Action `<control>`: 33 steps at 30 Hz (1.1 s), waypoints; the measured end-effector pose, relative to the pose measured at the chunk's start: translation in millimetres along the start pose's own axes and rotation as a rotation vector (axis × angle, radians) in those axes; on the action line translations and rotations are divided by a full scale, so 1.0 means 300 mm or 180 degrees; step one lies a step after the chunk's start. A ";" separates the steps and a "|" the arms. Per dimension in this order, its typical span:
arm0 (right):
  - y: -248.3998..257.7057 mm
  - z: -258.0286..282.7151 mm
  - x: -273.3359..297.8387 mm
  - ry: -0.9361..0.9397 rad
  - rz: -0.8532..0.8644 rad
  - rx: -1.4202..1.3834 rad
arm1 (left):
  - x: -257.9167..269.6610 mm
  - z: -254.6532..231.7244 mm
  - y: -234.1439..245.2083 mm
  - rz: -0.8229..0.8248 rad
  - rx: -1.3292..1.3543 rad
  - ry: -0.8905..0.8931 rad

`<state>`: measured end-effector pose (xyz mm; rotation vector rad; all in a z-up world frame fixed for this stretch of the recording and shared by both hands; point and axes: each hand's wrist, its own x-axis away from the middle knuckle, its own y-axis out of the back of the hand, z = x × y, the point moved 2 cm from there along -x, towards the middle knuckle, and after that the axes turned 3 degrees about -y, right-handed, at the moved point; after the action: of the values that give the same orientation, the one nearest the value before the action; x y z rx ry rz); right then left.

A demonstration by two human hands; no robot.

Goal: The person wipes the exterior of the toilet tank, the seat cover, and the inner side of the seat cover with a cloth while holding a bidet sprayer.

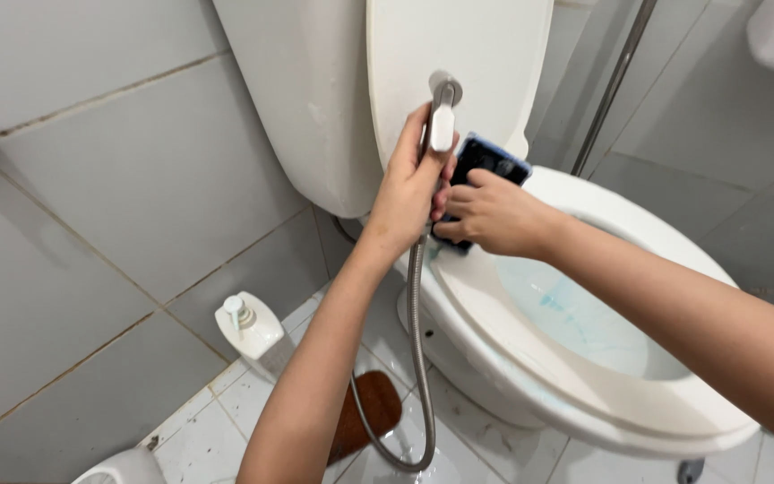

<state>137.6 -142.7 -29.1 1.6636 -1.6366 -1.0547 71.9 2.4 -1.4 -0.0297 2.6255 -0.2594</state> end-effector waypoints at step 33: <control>-0.160 0.204 0.295 -0.1433 0.0099 -0.3171 | 0.106 0.017 0.026 0.0371 0.0263 0.0770</control>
<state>106.5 -218.2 -113.9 0.7602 -1.0219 -1.9004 46.7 6.9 -22.6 0.1937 2.8402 -0.3498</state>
